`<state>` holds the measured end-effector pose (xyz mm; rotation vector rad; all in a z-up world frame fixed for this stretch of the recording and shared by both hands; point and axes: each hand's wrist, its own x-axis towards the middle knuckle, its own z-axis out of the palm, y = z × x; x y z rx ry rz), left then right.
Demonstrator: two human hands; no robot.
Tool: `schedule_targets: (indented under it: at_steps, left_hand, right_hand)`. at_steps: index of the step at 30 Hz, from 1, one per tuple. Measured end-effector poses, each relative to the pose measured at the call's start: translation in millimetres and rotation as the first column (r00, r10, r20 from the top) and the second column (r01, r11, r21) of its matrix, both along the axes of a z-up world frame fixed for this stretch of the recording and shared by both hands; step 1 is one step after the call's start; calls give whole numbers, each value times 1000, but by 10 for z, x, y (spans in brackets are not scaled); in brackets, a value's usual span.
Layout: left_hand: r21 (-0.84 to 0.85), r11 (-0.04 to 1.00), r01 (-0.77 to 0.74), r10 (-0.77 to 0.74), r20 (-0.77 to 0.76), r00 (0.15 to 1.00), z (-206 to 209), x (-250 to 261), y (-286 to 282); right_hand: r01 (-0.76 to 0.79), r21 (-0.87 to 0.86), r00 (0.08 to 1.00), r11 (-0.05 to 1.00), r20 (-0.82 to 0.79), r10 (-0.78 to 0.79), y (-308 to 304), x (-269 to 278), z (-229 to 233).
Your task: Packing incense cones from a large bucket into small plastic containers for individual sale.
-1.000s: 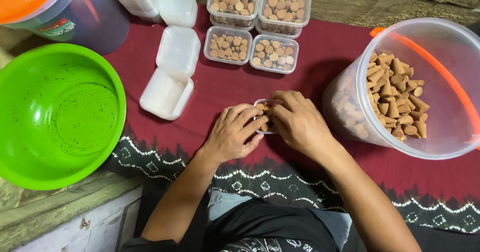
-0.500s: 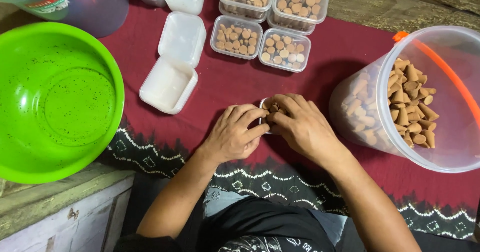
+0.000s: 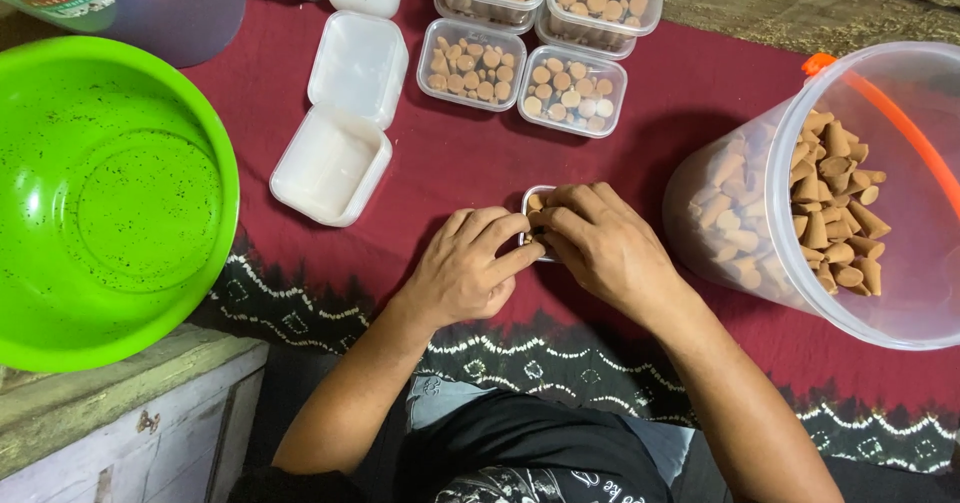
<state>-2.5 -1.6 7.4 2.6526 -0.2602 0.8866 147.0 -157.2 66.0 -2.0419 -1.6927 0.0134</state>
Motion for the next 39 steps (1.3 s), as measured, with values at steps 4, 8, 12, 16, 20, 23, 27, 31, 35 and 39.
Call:
schedule_targets:
  at_steps: [4, 8, 12, 16, 20, 23, 27, 31, 35, 39]
  left_hand:
    - [43, 999, -27, 27, 5, 1000, -44, -12, -24]
    - [69, 997, -37, 37, 5, 999, -71, -15, -26]
    - [68, 997, -49, 48, 7, 999, -37, -15, -8]
    - [55, 997, -50, 49, 7, 999, -64, -14, -15]
    - [47, 998, -40, 40, -3, 999, -95, -12, -20]
    - [29, 999, -39, 40, -24, 999, -80, 4, -17]
    - [41, 994, -103, 107, -115, 988, -12, 2, -42]
    - [38, 994, -104, 109, -166, 980, -117, 34, -59]
    - [83, 985, -149, 158, -114, 981, -100, 78, -89]
    - [89, 984, -157, 164, -73, 984, -142, 81, -77]
  right_hand:
    - [-61, 23, 998, 998, -6, 61, -4, 27, 94]
    - [-37, 31, 999, 999, -21, 38, -47, 58, -104]
    - [-21, 118, 997, 993, -66, 29, -89, 85, -231]
    - [-18, 134, 998, 991, -64, 26, -93, 52, -176]
    - [7, 149, 999, 989, -52, 0, -113, 65, -253]
    - [15, 152, 993, 988, -120, 3, -101, 81, -136]
    - [79, 178, 954, 981, -300, -22, -203, 100, -68]
    - [188, 158, 940, 969, -315, -131, -351, 143, -233]
    - [213, 234, 951, 949, -273, -146, -375, 134, -286]
    - [216, 116, 892, 969, -427, -148, -345, 102, -144]
